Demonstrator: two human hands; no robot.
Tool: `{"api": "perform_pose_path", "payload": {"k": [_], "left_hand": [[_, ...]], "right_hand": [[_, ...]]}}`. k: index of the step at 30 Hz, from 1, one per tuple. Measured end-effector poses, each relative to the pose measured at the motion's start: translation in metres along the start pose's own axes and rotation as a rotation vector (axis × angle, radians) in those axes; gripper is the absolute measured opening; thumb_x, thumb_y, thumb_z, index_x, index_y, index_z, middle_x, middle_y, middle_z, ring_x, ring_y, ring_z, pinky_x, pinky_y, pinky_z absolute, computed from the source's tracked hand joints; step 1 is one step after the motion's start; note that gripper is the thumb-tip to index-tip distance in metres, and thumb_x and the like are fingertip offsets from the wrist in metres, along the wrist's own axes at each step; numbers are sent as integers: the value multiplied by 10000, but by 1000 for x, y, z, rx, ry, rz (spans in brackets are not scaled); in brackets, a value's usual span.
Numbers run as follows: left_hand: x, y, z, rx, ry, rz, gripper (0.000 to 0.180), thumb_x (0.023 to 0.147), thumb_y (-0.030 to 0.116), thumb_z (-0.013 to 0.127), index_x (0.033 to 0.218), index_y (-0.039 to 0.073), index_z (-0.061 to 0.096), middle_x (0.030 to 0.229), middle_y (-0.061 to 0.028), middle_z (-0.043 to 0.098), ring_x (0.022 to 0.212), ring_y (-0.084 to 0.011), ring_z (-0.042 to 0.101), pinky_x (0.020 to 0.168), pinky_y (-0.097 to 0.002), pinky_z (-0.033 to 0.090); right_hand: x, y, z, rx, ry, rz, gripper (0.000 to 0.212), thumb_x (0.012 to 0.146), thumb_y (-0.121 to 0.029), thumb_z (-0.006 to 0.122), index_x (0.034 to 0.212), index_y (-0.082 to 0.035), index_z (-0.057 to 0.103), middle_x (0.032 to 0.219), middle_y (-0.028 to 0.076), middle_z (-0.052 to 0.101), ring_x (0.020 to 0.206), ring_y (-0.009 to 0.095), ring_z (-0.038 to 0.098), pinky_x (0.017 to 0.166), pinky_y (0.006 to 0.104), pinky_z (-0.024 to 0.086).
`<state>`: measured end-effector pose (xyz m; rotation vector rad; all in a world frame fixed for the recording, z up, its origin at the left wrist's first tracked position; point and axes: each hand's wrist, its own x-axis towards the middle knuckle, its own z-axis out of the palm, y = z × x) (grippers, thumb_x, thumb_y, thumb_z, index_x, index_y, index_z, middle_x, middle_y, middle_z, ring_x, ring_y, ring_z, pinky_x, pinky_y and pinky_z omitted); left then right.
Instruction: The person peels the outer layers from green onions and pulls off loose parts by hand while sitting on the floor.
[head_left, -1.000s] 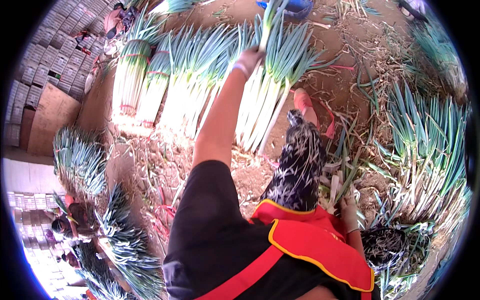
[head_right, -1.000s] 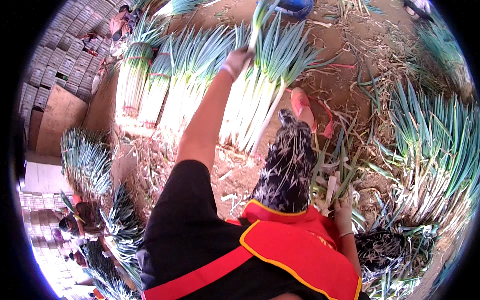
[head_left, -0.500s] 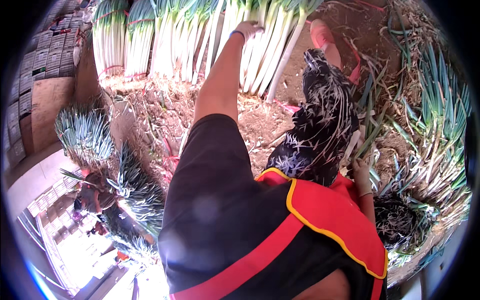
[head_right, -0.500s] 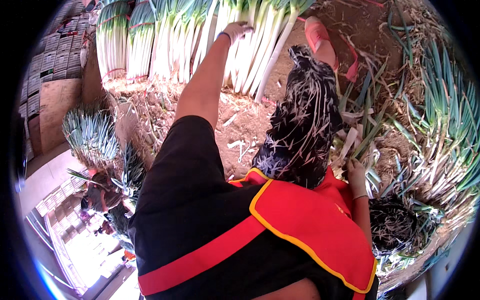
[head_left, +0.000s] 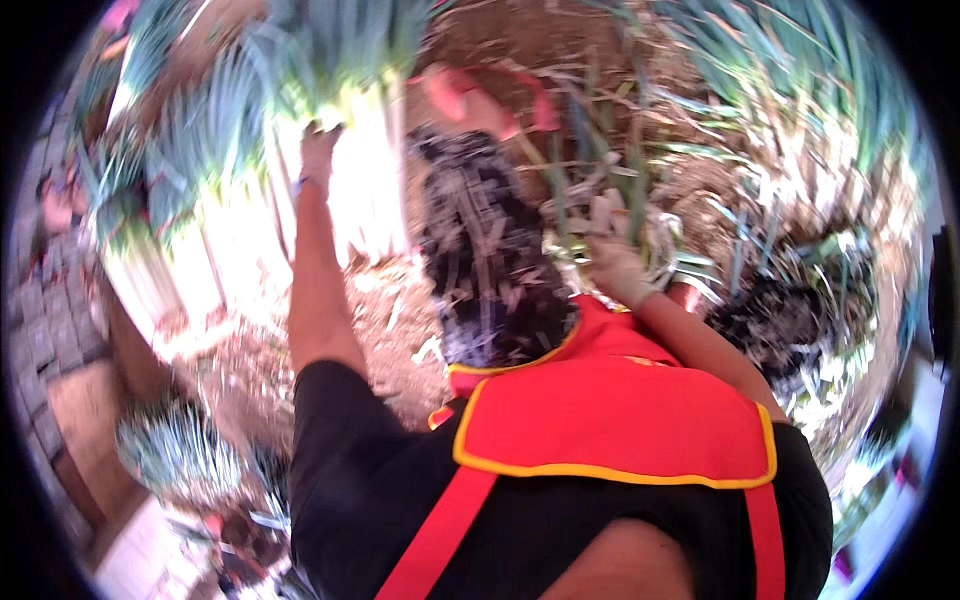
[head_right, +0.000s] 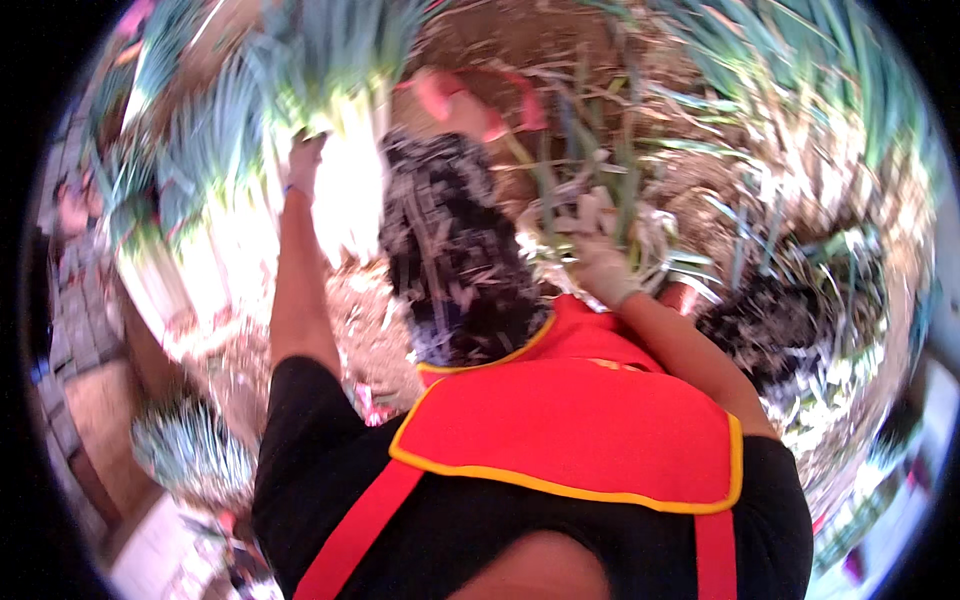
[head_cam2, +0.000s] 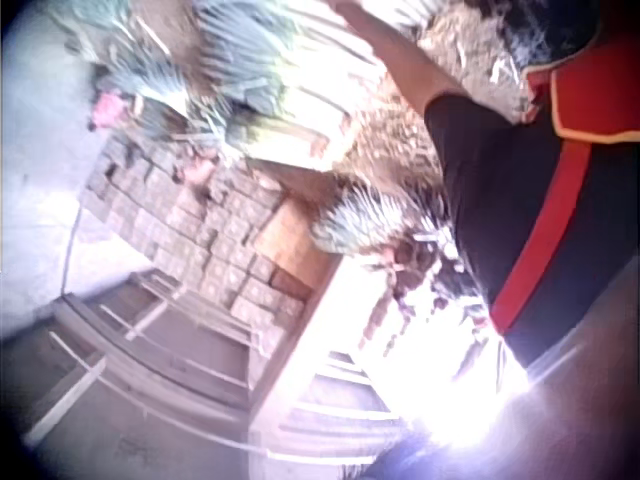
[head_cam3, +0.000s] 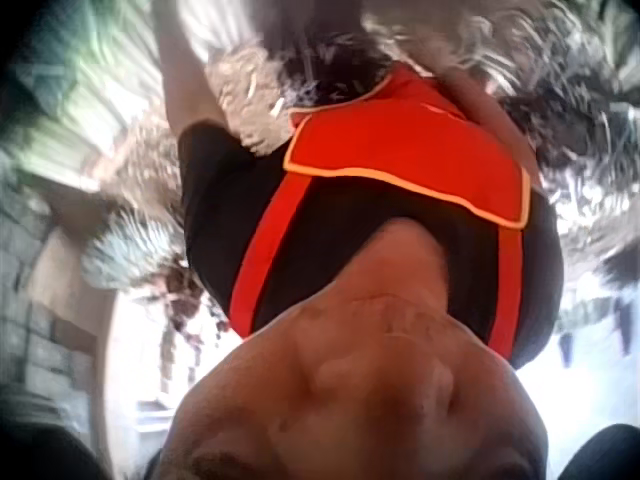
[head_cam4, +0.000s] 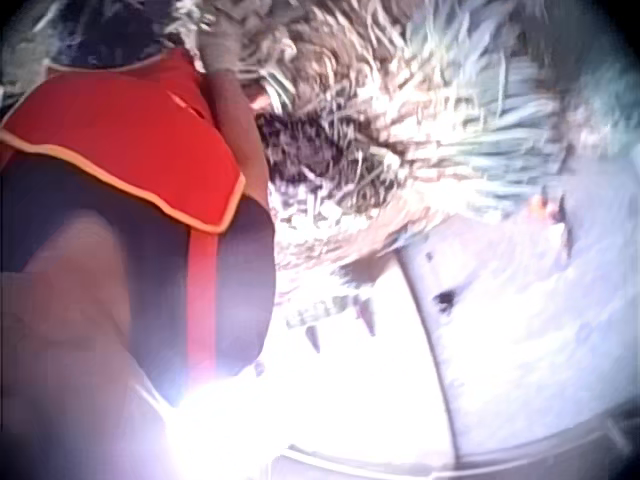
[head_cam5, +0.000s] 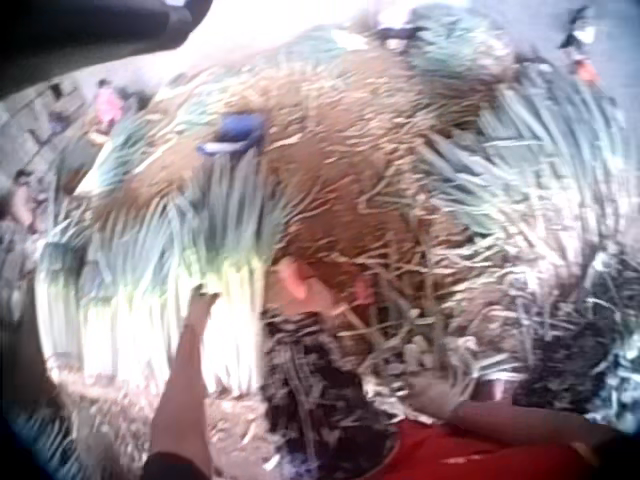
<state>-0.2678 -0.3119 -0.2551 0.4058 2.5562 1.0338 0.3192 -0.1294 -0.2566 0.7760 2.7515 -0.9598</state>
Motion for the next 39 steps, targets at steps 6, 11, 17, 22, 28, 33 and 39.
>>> {"api": "perform_pose_path", "payload": {"k": [6,11,17,22,28,33,39], "left_hand": [[-193,325,-11,-407,-269,556,442,911,135,559,1322,-8,482,1256,-100,548,1139,-184,523,968,-305,415],[-289,423,45,-406,-534,771,396,842,-13,603,1232,32,557,1153,-59,578,1021,-145,558,922,-291,434],[-303,434,137,-177,-777,688,322,832,19,643,1151,18,602,1040,-71,597,875,-135,590,794,-258,470],[-321,449,152,28,-892,713,348,803,42,658,1144,20,597,1028,-78,596,965,-181,568,869,-297,448],[-312,459,170,158,-924,616,385,780,49,696,1151,18,600,1043,-130,606,971,-255,609,835,-328,486],[-310,474,179,219,-910,684,391,731,36,684,1114,22,610,974,-103,604,872,-226,589,792,-324,470],[-309,483,182,304,-989,695,410,760,119,721,1149,61,606,1031,-144,631,946,-314,619,808,-363,492]], "right_hand": [[1,20,13,-450,-448,-150,485,828,-309,536,1307,-232,531,1445,67,396,1386,320,260,1080,548,238],[38,97,-49,-527,-297,203,475,834,-305,597,1292,-188,549,1504,92,314,1415,337,206,1080,574,238],[94,216,-179,41,-214,281,438,858,-339,616,1207,-75,628,1084,155,672,978,215,643,851,340,514],[96,318,-276,-369,-4,822,452,793,-273,648,1220,-130,604,1247,138,566,1111,278,586,884,417,525],[82,492,-285,-86,383,959,700,806,-170,578,1449,-113,308,1359,196,498,1188,322,546,970,422,475],[100,496,-258,-39,339,943,867,764,-440,755,1405,-39,332,1336,205,505,1224,343,505,1031,450,431],[91,519,-257,-190,-92,929,801,789,-524,650,1388,-62,389,1335,156,505,1208,288,486,979,423,444]]}}
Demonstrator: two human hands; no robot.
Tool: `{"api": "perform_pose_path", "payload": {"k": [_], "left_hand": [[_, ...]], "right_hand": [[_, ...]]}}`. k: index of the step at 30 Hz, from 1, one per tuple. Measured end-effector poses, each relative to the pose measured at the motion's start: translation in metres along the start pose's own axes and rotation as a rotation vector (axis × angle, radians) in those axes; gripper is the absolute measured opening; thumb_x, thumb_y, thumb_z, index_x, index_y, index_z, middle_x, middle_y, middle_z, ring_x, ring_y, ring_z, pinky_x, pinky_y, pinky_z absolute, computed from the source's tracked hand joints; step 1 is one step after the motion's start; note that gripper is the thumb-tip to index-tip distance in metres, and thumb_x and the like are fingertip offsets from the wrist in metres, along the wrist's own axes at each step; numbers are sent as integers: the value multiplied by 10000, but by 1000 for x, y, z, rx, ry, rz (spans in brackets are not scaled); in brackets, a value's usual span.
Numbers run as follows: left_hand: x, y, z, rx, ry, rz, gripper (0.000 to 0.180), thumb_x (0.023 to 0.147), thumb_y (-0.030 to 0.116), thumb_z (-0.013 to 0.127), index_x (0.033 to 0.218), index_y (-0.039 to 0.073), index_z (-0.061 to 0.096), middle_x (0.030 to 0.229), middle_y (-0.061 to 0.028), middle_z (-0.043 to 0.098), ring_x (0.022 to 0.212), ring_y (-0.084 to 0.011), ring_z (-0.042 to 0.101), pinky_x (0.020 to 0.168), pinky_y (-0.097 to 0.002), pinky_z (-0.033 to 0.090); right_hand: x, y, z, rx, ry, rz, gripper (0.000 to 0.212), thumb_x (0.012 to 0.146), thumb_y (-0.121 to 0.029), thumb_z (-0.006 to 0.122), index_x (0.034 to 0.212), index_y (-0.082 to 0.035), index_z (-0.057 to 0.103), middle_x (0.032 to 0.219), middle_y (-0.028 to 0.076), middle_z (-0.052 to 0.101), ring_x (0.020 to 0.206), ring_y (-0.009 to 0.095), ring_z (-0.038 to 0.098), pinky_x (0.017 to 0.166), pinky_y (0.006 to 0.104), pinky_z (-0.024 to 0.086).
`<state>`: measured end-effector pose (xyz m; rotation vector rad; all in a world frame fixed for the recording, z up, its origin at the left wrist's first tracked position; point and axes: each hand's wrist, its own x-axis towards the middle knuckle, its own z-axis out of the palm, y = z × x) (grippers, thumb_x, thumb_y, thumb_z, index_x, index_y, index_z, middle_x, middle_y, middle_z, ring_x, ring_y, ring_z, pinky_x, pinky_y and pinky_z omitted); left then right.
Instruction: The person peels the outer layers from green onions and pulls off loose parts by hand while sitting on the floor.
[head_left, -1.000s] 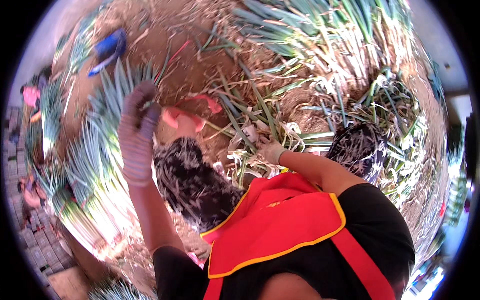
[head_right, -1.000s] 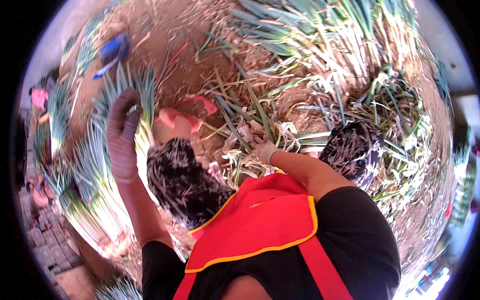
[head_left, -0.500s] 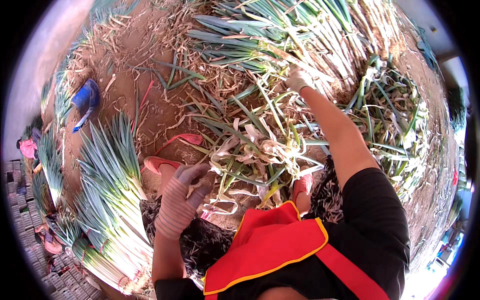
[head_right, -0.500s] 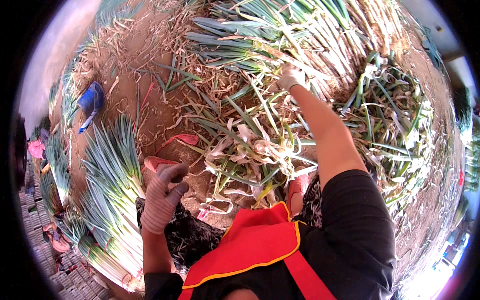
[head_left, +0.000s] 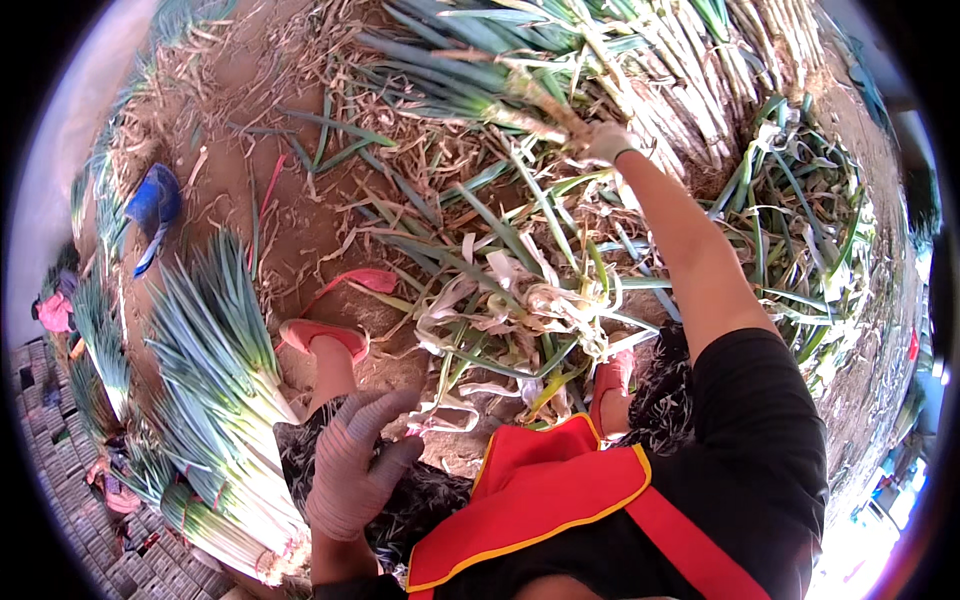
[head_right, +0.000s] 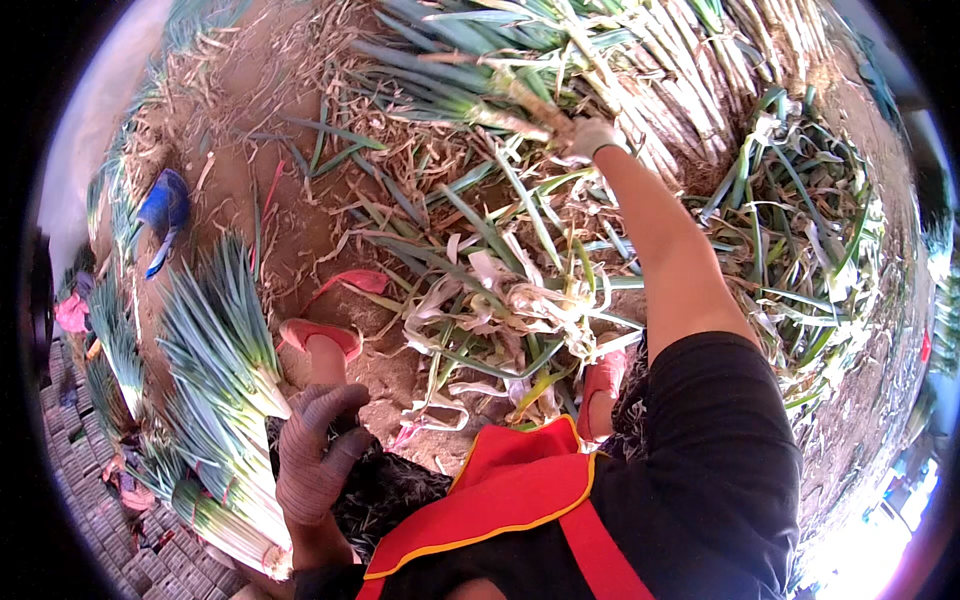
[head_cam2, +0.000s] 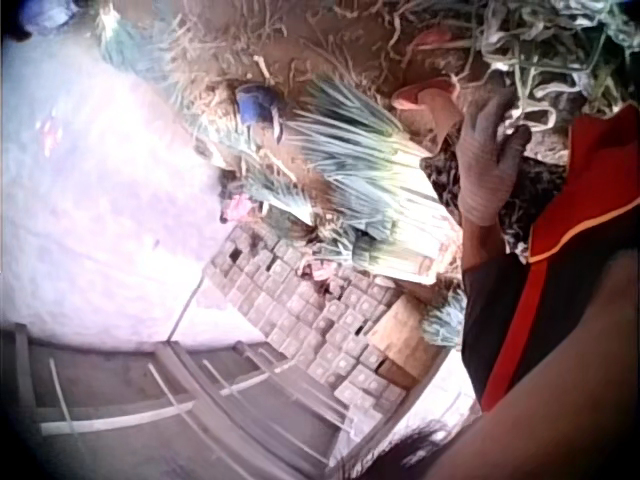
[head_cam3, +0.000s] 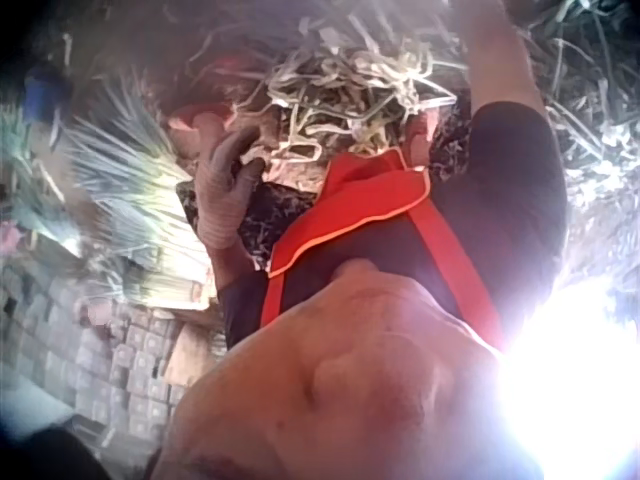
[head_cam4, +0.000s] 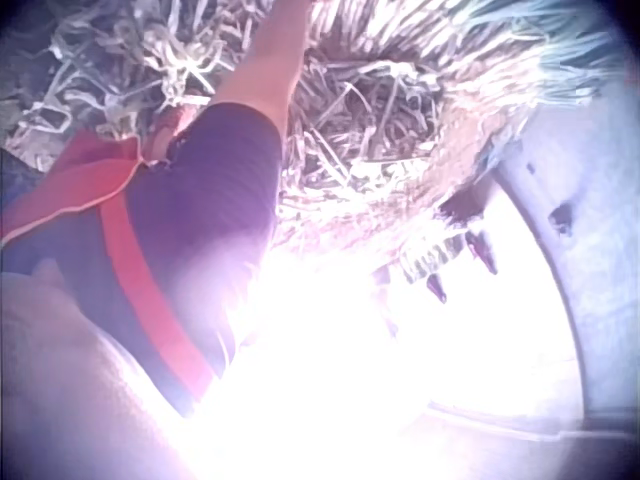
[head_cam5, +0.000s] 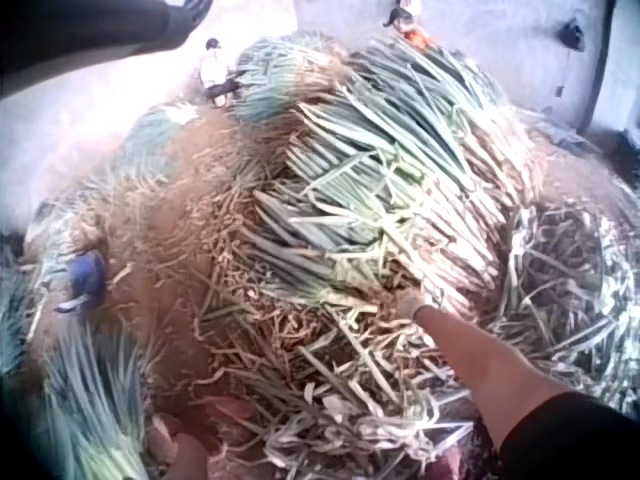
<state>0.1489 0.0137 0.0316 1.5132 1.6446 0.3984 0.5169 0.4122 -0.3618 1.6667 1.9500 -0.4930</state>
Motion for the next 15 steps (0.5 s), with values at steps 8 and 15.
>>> {"api": "perform_pose_path", "payload": {"k": [8,15], "left_hand": [[0,5,9,-31,-22,1,381,768,128,714,1130,60,615,1022,-150,633,942,-320,618,806,-366,493],[2,0,12,-14,25,44,382,753,103,711,1116,38,611,985,-136,616,887,-291,602,784,-354,482]], "right_hand": [[-140,-169,49,262,-79,-98,778,859,-425,612,1408,25,294,1095,197,631,833,257,658,679,349,556],[-107,-117,1,222,347,84,775,852,-447,630,1447,-79,296,1380,192,429,1215,297,478,1012,428,433]]}}
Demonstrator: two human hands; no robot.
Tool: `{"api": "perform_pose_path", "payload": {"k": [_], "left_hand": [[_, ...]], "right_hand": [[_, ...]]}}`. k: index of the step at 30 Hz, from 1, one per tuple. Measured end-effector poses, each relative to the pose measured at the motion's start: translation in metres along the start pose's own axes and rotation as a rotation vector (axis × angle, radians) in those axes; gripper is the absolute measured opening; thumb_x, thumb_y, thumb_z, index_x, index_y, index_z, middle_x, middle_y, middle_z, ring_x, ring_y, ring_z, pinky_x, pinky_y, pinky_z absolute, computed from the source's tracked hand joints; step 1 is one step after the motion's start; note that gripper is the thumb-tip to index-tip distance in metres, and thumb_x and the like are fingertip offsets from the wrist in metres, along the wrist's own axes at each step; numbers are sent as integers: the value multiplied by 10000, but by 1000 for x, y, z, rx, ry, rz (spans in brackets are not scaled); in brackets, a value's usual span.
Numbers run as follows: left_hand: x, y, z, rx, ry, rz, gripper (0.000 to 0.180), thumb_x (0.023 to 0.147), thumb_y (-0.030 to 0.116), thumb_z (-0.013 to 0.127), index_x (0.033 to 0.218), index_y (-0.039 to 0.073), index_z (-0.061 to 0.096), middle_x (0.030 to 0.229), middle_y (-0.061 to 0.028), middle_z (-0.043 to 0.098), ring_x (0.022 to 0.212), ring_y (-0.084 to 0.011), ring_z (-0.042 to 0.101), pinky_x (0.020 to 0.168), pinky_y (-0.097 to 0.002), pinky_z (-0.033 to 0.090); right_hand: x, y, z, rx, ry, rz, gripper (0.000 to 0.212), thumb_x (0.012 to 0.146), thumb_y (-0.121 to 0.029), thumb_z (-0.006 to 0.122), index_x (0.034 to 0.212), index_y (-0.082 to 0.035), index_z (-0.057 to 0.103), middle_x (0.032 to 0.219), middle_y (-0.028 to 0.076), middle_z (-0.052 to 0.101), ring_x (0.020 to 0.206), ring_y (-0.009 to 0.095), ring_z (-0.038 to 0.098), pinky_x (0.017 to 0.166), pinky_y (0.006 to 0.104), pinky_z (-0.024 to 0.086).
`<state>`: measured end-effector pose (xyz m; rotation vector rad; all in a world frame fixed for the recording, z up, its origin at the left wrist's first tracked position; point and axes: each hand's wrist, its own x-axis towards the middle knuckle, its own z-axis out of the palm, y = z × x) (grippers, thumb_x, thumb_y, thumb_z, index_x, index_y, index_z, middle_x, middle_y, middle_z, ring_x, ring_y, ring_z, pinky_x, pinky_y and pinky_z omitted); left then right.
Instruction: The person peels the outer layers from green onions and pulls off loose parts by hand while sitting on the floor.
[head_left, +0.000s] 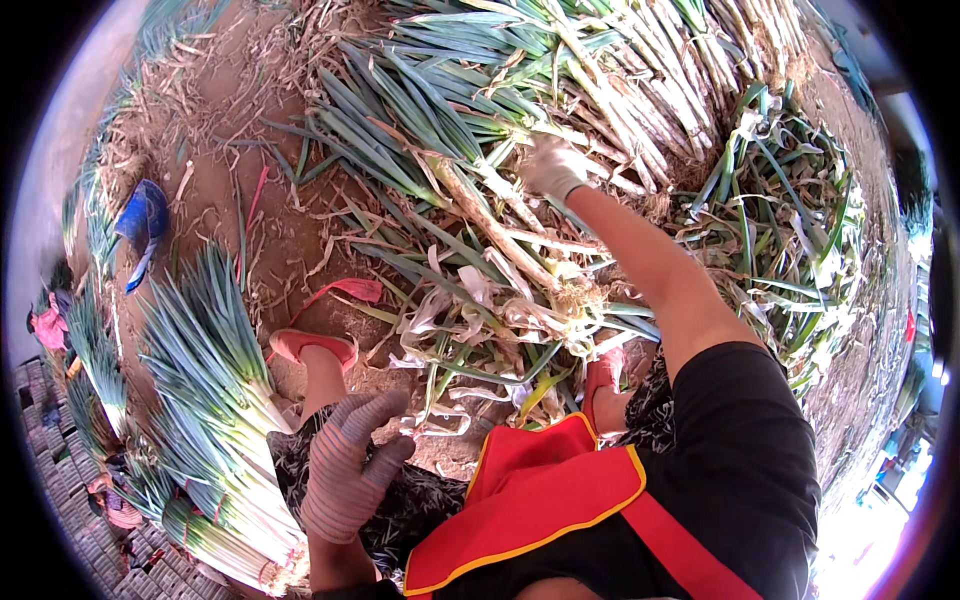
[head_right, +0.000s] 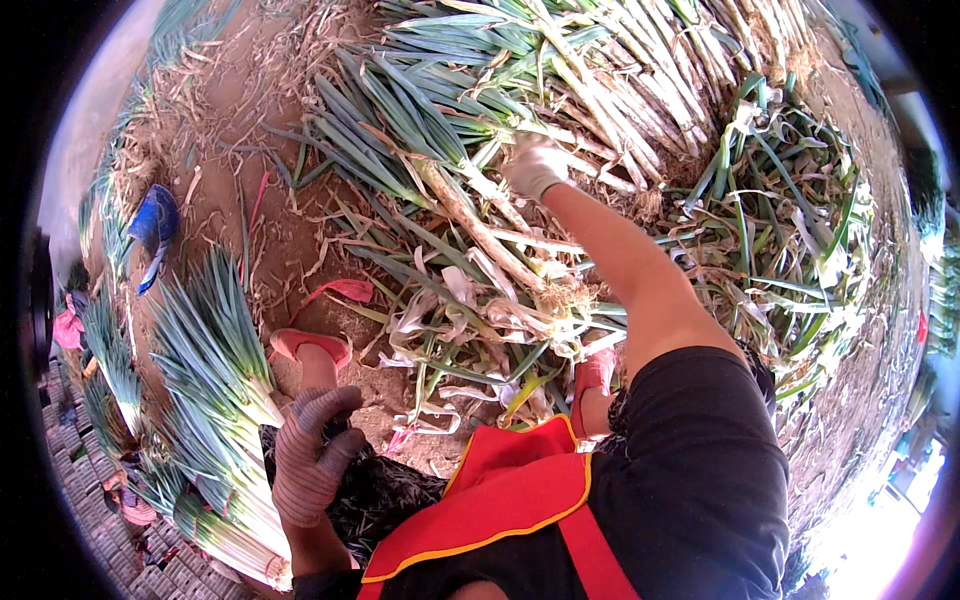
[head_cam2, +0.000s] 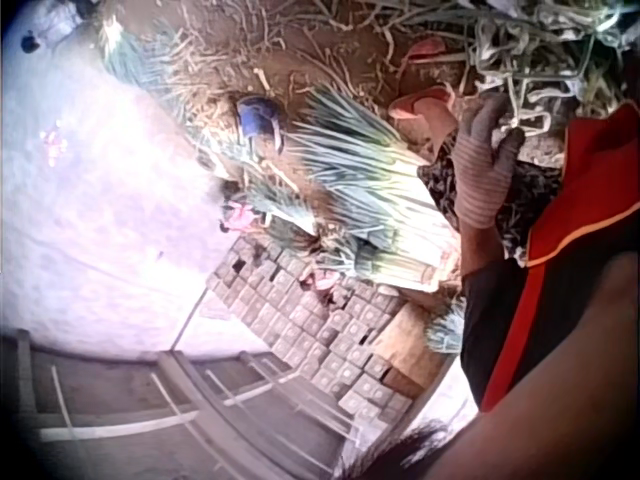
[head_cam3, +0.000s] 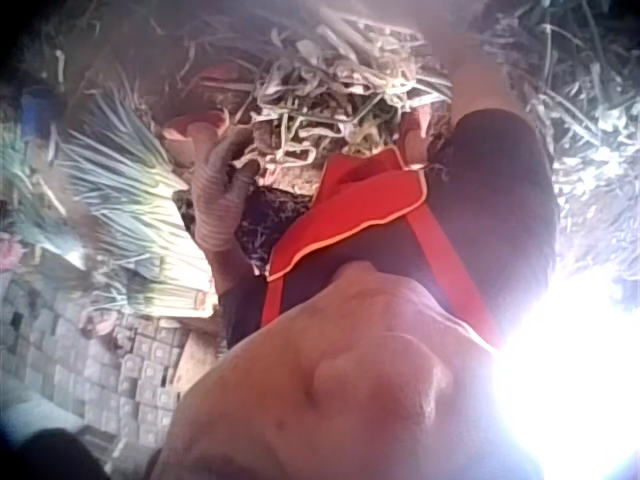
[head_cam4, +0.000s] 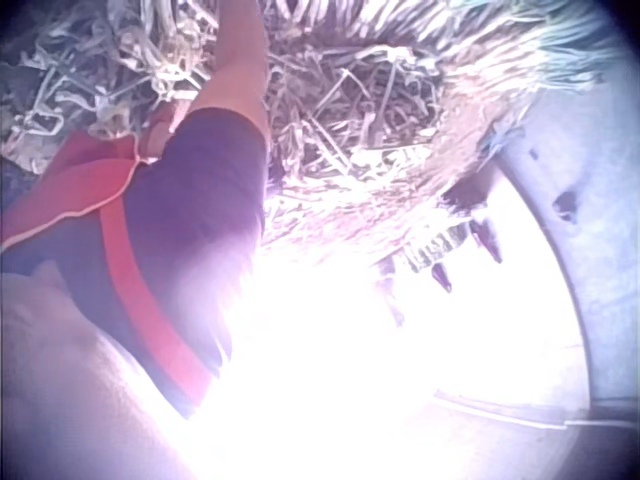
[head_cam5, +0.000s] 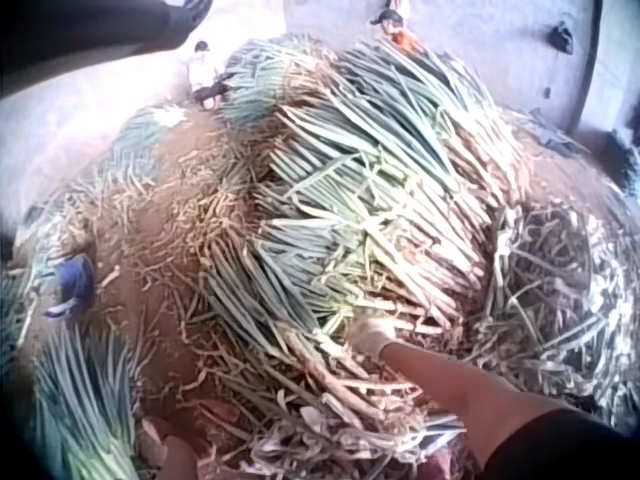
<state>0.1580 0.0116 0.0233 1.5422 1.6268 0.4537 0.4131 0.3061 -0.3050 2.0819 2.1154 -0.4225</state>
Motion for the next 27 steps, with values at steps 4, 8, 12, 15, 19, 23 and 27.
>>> {"api": "perform_pose_path", "payload": {"k": [4,8,12,15,19,23,27], "left_hand": [[-1,-1,1,-31,21,10,373,728,75,704,1086,29,610,912,-99,580,806,-230,564,743,-323,457],[-5,-4,-2,-13,-27,-82,403,757,108,718,1141,45,610,1028,-161,632,929,-324,623,810,-367,497],[3,4,-3,23,-85,-102,409,747,125,720,1136,52,615,1038,-163,632,929,-326,624,812,-373,503],[10,7,-3,30,-91,-91,407,743,134,719,1129,54,618,1043,-165,632,931,-326,624,811,-377,505],[8,3,-6,11,-82,-105,408,747,152,722,1129,55,616,1040,-163,632,925,-328,626,803,-383,506],[0,-3,-3,-30,-55,-81,419,752,178,728,1135,54,610,1025,-155,632,913,-327,626,789,-384,508],[10,-1,-9,-4,-106,-53,410,765,190,726,1133,55,610,1016,-151,631,917,-324,627,775,-376,510]], "right_hand": [[48,117,30,-61,-19,53,836,774,-399,714,1446,-108,310,1427,167,383,1124,253,448,909,407,422],[47,98,28,92,-471,158,607,787,-350,732,1279,-62,526,950,134,583,743,153,554,643,290,519],[21,66,30,-76,-561,-147,611,773,-463,716,1188,-39,573,979,159,606,850,233,581,743,355,521],[-33,19,21,274,-792,-215,702,792,-602,628,1202,-35,579,1173,221,569,1000,295,600,944,389,475],[-50,-24,-65,318,-786,-186,775,849,-665,507,1268,-13,530,1349,256,461,917,293,632,913,372,510],[47,79,-27,-10,134,111,942,839,-576,572,1486,-42,145,1530,184,215,1392,289,273,1100,442,308],[71,152,4,-133,275,295,1027,757,-626,641,1514,-144,141,1521,165,260,1393,325,273,1123,507,237]]}}
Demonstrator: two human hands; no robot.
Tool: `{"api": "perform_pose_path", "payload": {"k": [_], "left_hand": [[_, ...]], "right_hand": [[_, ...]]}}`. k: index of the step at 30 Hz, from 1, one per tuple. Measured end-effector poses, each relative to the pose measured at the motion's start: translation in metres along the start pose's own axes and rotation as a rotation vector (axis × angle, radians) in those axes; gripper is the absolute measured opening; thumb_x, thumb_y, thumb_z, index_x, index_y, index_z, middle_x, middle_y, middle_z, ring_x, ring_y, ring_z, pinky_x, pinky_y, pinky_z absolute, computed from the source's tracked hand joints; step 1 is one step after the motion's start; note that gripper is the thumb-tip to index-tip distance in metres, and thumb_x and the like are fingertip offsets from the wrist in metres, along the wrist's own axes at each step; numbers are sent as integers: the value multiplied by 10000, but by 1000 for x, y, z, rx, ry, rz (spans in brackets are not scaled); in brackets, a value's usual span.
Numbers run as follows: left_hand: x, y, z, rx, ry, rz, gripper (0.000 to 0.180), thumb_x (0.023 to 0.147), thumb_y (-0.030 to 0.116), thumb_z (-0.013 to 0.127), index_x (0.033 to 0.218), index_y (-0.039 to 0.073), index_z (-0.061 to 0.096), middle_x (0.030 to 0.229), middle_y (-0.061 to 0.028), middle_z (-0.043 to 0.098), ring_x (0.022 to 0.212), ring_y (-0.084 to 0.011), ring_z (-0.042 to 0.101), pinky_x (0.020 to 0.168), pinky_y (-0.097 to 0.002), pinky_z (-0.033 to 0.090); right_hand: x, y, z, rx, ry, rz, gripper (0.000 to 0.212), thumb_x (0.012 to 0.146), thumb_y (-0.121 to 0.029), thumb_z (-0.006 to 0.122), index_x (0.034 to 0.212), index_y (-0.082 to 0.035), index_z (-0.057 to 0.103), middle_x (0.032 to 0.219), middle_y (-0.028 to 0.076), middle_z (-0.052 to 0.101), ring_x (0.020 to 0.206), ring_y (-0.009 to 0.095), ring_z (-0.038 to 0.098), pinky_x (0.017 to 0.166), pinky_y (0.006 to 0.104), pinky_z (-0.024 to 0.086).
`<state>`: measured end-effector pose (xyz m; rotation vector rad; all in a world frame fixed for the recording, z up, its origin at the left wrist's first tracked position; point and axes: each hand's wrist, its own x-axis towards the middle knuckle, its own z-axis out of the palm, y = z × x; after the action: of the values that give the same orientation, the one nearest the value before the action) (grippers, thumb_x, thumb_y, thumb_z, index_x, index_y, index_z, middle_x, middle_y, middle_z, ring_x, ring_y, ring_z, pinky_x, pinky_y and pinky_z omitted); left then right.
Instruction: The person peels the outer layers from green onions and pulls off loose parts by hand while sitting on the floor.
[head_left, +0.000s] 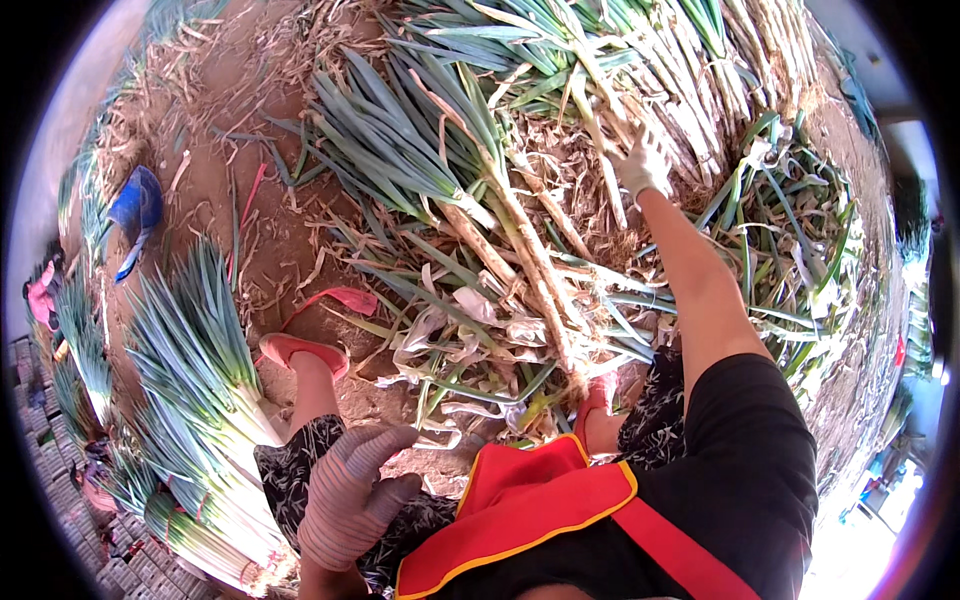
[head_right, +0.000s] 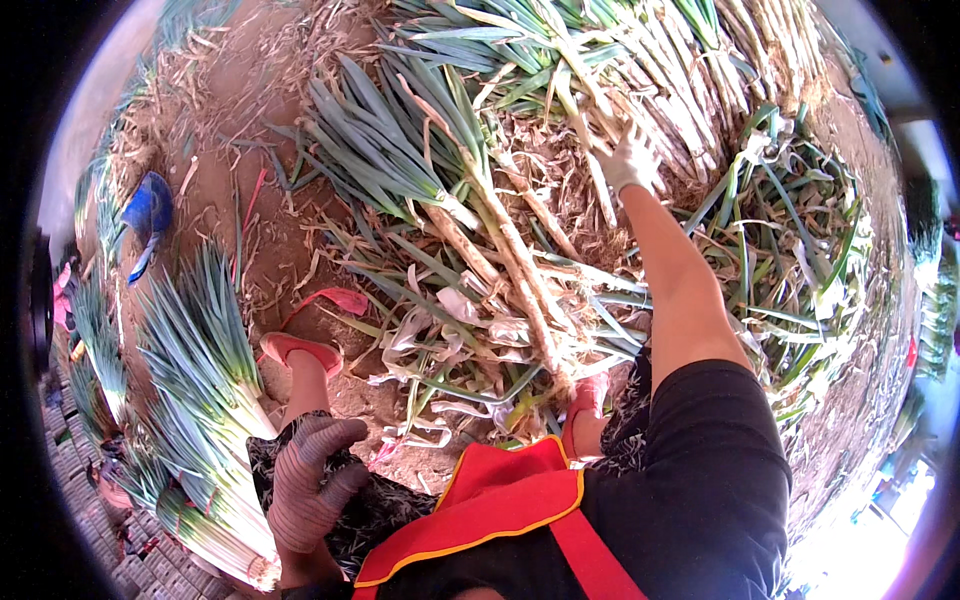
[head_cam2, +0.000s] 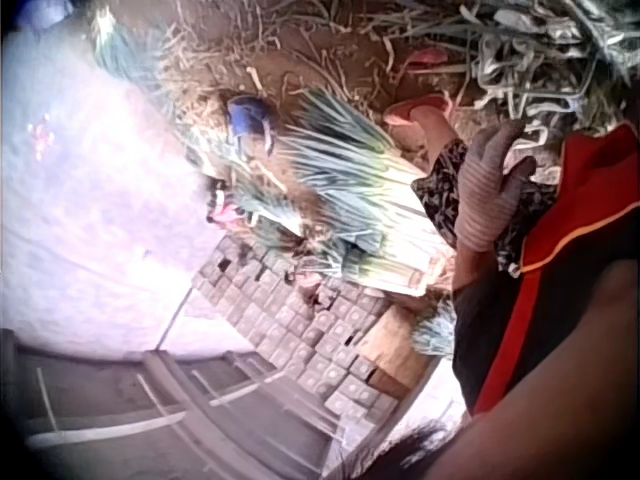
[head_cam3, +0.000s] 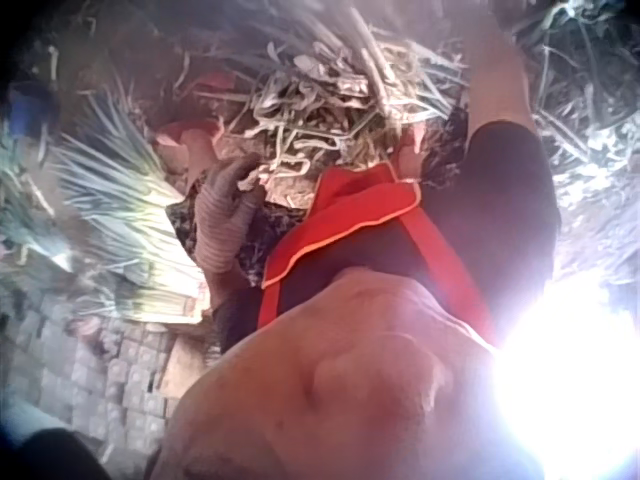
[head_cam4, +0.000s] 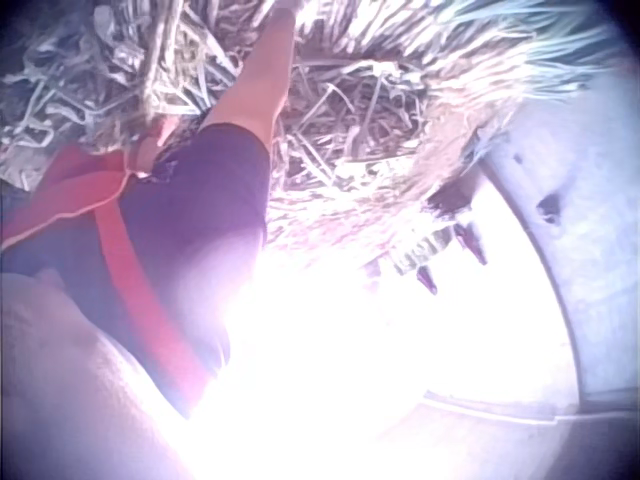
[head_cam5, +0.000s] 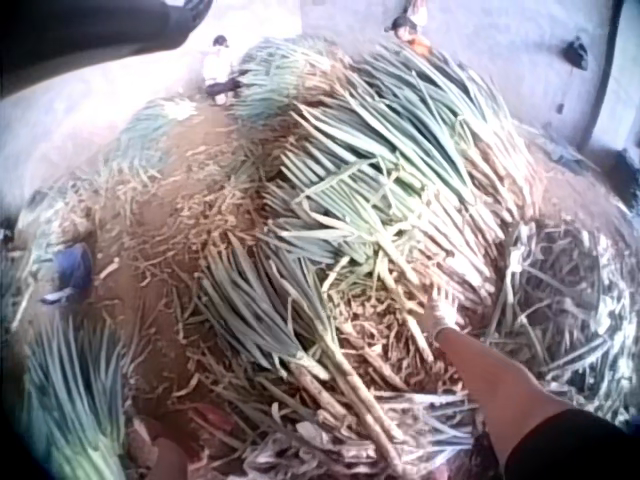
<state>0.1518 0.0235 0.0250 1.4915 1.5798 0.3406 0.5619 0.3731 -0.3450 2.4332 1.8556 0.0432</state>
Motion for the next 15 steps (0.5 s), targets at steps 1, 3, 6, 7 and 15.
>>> {"api": "perform_pose_path", "payload": {"k": [1,3,6,7,15], "left_hand": [[-2,-1,1,-5,12,39,406,766,189,726,1132,55,611,1015,-151,631,916,-324,627,771,-374,510],[-8,1,0,7,27,47,400,766,178,728,1129,57,612,1018,-151,629,918,-324,627,767,-372,510],[-12,8,-5,33,29,18,394,761,150,730,1126,57,613,1028,-154,625,924,-323,625,773,-371,508],[-10,8,-8,42,13,68,392,760,140,729,1125,56,613,1032,-155,623,927,-322,624,778,-371,507],[-50,-7,2,-74,142,114,354,802,74,687,1140,19,600,1046,-144,622,956,-272,626,835,-340,492]], "right_hand": [[-8,-12,-6,-42,-97,-1,1040,774,-626,626,1519,-141,88,1513,193,261,1367,352,316,1105,516,268],[-28,-28,-11,-98,-193,-50,1040,806,-598,612,1522,-134,17,1498,230,268,1317,387,385,1070,535,318],[-32,-23,50,-43,-294,-110,837,897,-325,534,1518,-112,13,1492,271,239,1184,355,465,888,443,422],[-23,2,113,58,-314,-101,769,908,-193,496,1516,-101,34,1501,284,205,1082,309,516,745,344,480],[-202,-105,-70,152,-441,-410,501,906,-167,453,1381,-27,378,1252,216,530,1014,316,639,795,387,536]]}}
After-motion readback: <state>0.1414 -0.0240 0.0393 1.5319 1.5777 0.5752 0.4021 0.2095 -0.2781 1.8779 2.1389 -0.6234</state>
